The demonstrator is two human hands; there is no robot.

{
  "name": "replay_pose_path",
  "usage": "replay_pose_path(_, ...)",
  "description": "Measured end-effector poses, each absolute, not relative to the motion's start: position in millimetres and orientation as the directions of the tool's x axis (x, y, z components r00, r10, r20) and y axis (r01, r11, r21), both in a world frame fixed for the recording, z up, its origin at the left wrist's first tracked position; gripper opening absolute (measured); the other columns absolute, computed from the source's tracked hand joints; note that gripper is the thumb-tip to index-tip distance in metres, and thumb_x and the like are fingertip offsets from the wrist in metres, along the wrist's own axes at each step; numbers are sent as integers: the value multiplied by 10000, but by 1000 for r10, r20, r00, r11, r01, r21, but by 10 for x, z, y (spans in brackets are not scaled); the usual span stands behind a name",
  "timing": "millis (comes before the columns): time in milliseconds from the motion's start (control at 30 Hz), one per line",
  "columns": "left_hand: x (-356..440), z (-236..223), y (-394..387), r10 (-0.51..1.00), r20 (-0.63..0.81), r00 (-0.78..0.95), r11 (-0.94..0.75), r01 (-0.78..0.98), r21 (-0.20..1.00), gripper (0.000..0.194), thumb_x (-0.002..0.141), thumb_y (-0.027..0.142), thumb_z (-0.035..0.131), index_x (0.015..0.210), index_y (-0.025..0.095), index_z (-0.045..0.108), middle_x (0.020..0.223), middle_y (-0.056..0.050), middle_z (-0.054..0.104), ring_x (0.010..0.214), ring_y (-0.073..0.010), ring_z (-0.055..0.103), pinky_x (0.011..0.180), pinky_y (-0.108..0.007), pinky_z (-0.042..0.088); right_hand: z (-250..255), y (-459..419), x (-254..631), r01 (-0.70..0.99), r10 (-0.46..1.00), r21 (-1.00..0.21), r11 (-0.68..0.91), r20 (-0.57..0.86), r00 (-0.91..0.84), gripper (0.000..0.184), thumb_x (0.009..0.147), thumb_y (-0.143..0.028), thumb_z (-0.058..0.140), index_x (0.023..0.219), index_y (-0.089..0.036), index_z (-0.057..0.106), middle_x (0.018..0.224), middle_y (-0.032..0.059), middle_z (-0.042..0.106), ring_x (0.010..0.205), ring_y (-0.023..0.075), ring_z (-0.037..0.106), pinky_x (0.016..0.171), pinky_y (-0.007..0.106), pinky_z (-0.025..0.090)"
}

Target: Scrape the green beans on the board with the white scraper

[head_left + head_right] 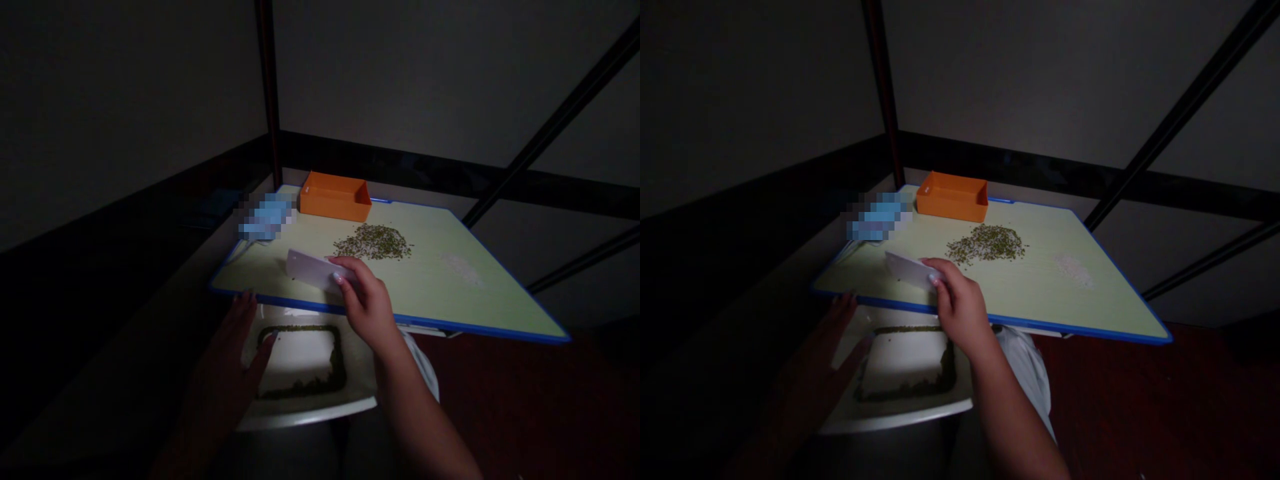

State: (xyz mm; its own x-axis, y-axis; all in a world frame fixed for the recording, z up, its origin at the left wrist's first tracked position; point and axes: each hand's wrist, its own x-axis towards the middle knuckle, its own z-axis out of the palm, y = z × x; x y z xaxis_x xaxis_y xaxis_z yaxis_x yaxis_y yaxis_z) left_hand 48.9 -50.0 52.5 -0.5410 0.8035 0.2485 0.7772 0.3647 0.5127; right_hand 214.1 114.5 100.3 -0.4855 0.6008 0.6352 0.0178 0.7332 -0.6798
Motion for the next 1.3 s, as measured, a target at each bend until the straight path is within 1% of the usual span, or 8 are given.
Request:
replay_pose_path(100, 473, 500, -506, 799, 274, -535, 348, 783, 515, 734, 858, 624, 348, 1430, 168, 404, 1560, -89, 358, 1454, -219, 296, 1182, -441, 313, 1022, 1170, 2178, -50, 557, -687, 725, 627, -545, 273, 940, -160, 492, 1144, -281, 627, 1121, 25, 718, 1046, 179, 669, 857, 299, 545)
replay_pose_path(267, 448, 450, -528, 791, 313, -526, 309, 785, 537, 683, 902, 553, 298, 1449, 150, 366, 1569, -91, 340, 1457, -192, 293, 1199, -416, 278, 1022, 1253, 2284, -119, 512, -704, 700, 612, -602, 257, 951, -178, 513, 1138, -298, 643, 1116, 10, 728, 1046, 168, 671, 883, 312, 545)
replay_pose_path(467, 445, 442, -543, 791, 326, -518, 291, 787, 544, 657, 908, 525, 311, 1440, 146, 384, 1568, -89, 343, 1456, -193, 296, 1203, -409, 269, 1033, 1291, 2379, -135, 489, -679, 721, 637, -596, 258, 950, -184, 527, 1126, -320, 658, 1101, -6, 736, 1018, 159, 680, 864, 302, 552)
replay_pose_path(600, 438, 441, -536, 789, 336, -515, 293, 795, 531, 652, 904, 524, 315, 1439, 158, 390, 1563, -86, 354, 1447, -204, 316, 1192, -423, 300, 1070, 1307, 2527, -29, 573, -659, 752, 675, -466, 267, 931, -188, 546, 1140, -321, 645, 1121, 11, 715, 1039, 181, 664, 860, 319, 549)
replay_pose_path(767, 400, 379, -526, 783, 353, -512, 284, 800, 528, 640, 904, 515, 327, 1454, 190, 368, 1572, -72, 343, 1456, -207, 301, 1200, -449, 287, 1112, 1365, 2795, 256, 660, -615, 746, 734, -158, 296, 911, -222, 560, 1196, -293, 596, 1177, 58, 658, 1070, 226, 632, 867, 376, 538)
replay_pose_path(833, 385, 365, -523, 788, 336, -516, 290, 792, 537, 638, 904, 516, 329, 1456, 199, 366, 1577, -68, 334, 1461, -207, 289, 1205, -452, 277, 1118, 1376, 2881, 323, 672, -614, 720, 733, -103, 286, 907, -225, 557, 1185, -281, 590, 1173, 65, 646, 1055, 227, 630, 856, 378, 540)
replay_pose_path(1033, 363, 396, -506, 790, 273, -548, 335, 760, 558, 675, 892, 555, 319, 1459, 191, 359, 1596, -66, 295, 1471, -209, 264, 1220, -452, 236, 1064, 1414, 2987, 340, 723, -653, 677, 678, -136, 259, 908, -192, 521, 1145, -262, 595, 1125, 64, 664, 994, 210, 652, 812, 346, 548)
replay_pose_path(1300, 279, 304, -511, 790, 286, -542, 322, 764, 559, 683, 871, 572, 371, 1474, 254, 328, 1600, -42, 289, 1470, -239, 256, 1212, -503, 251, 965, 1464, 2917, 258, 732, -686, 681, 656, -187, 242, 913, -208, 506, 1132, -260, 595, 1139, 64, 681, 1072, 209, 646, 889, 344, 533)
